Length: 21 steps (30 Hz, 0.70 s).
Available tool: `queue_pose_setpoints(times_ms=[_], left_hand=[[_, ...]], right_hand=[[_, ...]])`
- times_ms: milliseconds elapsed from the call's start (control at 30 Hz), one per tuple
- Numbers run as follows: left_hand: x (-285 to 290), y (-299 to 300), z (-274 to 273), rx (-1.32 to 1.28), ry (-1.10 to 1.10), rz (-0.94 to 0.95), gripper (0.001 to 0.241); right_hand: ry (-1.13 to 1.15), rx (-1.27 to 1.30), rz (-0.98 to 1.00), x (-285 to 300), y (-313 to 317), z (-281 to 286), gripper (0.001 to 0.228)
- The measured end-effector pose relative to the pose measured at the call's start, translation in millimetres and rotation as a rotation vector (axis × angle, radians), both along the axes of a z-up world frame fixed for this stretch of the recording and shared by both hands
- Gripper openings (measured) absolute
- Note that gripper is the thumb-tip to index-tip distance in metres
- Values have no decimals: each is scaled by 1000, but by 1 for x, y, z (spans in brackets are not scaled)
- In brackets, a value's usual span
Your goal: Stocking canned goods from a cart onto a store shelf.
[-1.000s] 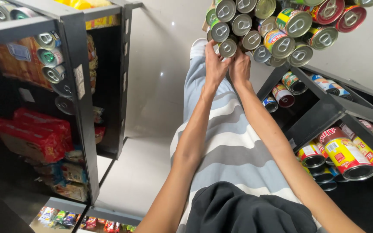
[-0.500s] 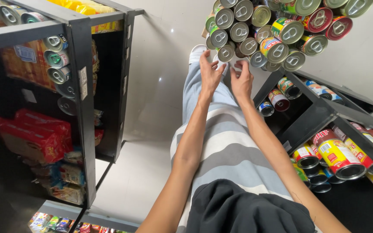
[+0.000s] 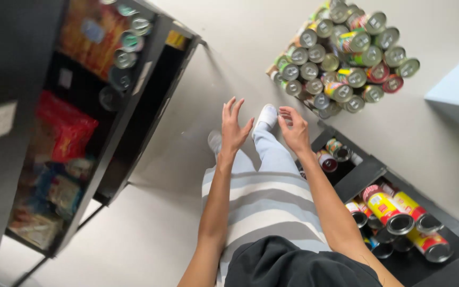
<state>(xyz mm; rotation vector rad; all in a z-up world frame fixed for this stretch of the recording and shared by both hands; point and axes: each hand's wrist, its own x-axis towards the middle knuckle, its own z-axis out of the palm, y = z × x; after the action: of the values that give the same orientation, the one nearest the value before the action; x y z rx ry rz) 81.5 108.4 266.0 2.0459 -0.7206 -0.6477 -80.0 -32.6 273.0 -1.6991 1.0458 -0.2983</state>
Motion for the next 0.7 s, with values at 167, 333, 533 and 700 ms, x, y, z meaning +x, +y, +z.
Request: queue_pose_setpoints(times_ms=[167,333,533,700], left_hand=[[37,75,93,40,-198,183,71],[54,198,161,89,-388,341,75],[40,389,232,72,-408,607,70],[19,528,263,58,-440,840,59]], right_hand=[[-53,-118,257,66,20,97,25],[-152,-258,553,127,97,182,25],[-324,-394,800,167,253,256,26],[-460,-407,978,195,388,291,25]])
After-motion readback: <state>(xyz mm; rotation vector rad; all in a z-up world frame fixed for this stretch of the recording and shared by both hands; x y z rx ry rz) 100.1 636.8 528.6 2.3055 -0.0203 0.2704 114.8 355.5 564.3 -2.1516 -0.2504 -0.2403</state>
